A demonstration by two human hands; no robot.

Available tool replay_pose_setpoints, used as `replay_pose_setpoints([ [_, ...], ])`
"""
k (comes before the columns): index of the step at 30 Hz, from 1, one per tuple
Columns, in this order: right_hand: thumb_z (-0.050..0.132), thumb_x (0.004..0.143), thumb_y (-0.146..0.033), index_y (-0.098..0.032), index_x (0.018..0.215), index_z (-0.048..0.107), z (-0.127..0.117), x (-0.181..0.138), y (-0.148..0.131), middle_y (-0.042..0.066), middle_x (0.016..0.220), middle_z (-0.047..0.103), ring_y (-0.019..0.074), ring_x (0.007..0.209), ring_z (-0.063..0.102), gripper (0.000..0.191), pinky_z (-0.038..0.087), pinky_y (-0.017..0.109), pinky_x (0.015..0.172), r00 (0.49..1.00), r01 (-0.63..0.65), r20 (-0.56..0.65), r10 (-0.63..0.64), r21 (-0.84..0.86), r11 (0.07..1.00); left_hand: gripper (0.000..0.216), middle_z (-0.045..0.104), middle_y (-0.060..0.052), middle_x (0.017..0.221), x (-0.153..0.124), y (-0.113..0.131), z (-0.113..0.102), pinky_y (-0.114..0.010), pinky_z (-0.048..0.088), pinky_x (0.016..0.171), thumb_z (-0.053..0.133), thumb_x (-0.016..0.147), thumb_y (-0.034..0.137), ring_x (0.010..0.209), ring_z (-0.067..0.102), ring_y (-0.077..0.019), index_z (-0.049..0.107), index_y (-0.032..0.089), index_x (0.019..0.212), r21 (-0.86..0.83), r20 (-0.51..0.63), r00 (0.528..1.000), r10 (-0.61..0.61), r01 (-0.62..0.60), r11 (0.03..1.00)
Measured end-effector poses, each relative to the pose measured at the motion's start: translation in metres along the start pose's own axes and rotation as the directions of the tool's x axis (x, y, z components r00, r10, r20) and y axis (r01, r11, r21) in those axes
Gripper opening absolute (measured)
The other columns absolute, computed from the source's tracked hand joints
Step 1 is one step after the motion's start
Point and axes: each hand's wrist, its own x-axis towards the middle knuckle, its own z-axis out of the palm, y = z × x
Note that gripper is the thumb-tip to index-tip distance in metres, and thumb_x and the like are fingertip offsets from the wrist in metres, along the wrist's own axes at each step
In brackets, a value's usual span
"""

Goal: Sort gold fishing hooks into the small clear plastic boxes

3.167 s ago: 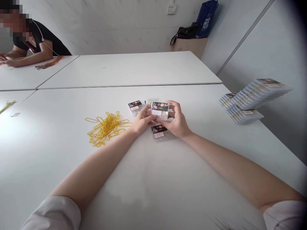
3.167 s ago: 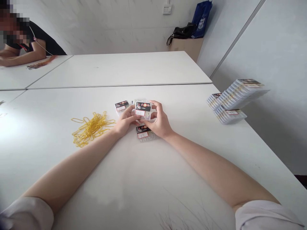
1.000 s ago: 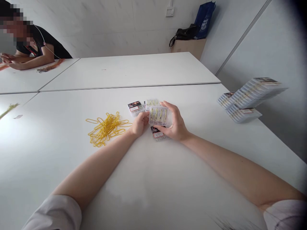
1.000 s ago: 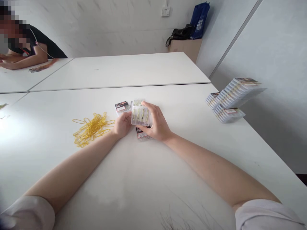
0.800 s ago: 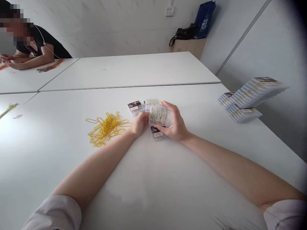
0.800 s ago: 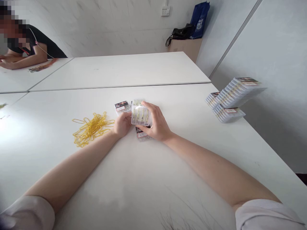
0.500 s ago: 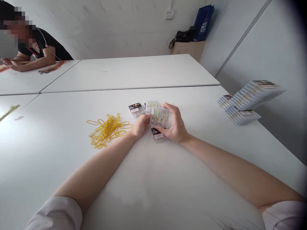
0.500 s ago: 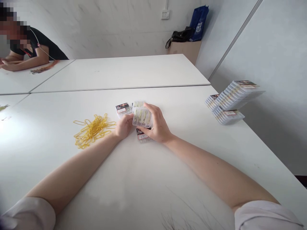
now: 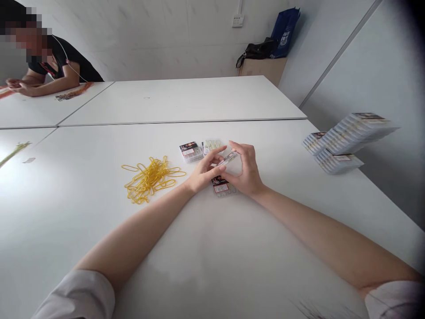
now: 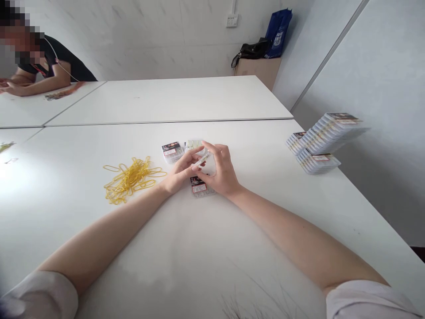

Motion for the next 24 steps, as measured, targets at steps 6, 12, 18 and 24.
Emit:
replay_pose_setpoints([
  [6,0.062,0.095,-0.029,-0.026,0.123,0.060,-0.0018,0.0008,0.0012,0.011,0.115,0.065,0.0278,0.114,0.062,0.028,0.054,0.050,0.099,1.000,0.032,0.001,-0.032,0.019,0.999,0.065,0.060,-0.006,0.109,0.0050,-0.0077,-0.0014,-0.031,0.047,0.091,0.074,0.080,0.055,0.102,0.057,-0.0192,0.057,0.021,0.133,0.065,-0.166,0.986,-0.006,0.017,0.998],
  [12,0.052,0.100,-0.020,-0.028,0.119,0.066,-0.0020,-0.0003,-0.0004,0.003,0.110,0.078,0.0200,0.098,0.074,0.024,0.046,0.048,0.112,0.996,0.081,0.031,-0.080,-0.044,0.996,0.059,0.058,-0.001,0.086,0.0049,-0.0081,-0.0008,-0.026,0.046,0.075,0.075,0.079,0.057,0.079,0.056,-0.0135,0.060,0.021,0.124,0.118,-0.223,0.974,-0.042,0.070,0.991],
  [18,0.053,0.097,-0.019,-0.023,0.113,0.072,-0.0048,0.0007,0.0020,0.004,0.097,0.081,0.0193,0.079,0.075,0.025,0.054,0.042,0.100,0.989,0.150,0.009,-0.150,-0.121,0.981,0.051,0.062,-0.003,0.090,0.0045,-0.0043,-0.0006,-0.027,0.048,0.079,0.069,0.081,0.061,0.086,0.058,-0.0151,0.063,0.020,0.111,0.126,-0.200,0.979,-0.050,0.076,0.989],
  [24,0.052,0.095,-0.018,-0.021,0.101,0.077,-0.0091,0.0000,0.0074,0.003,0.078,0.080,0.0160,0.056,0.069,0.026,0.052,0.029,0.058,0.978,0.206,0.074,-0.195,-0.188,0.960,0.050,0.059,0.000,0.076,0.0048,-0.0009,0.0025,-0.024,0.044,0.067,0.076,0.075,0.057,0.072,0.055,-0.0123,0.063,0.017,0.103,0.249,-0.245,0.969,-0.042,0.104,0.963],
])
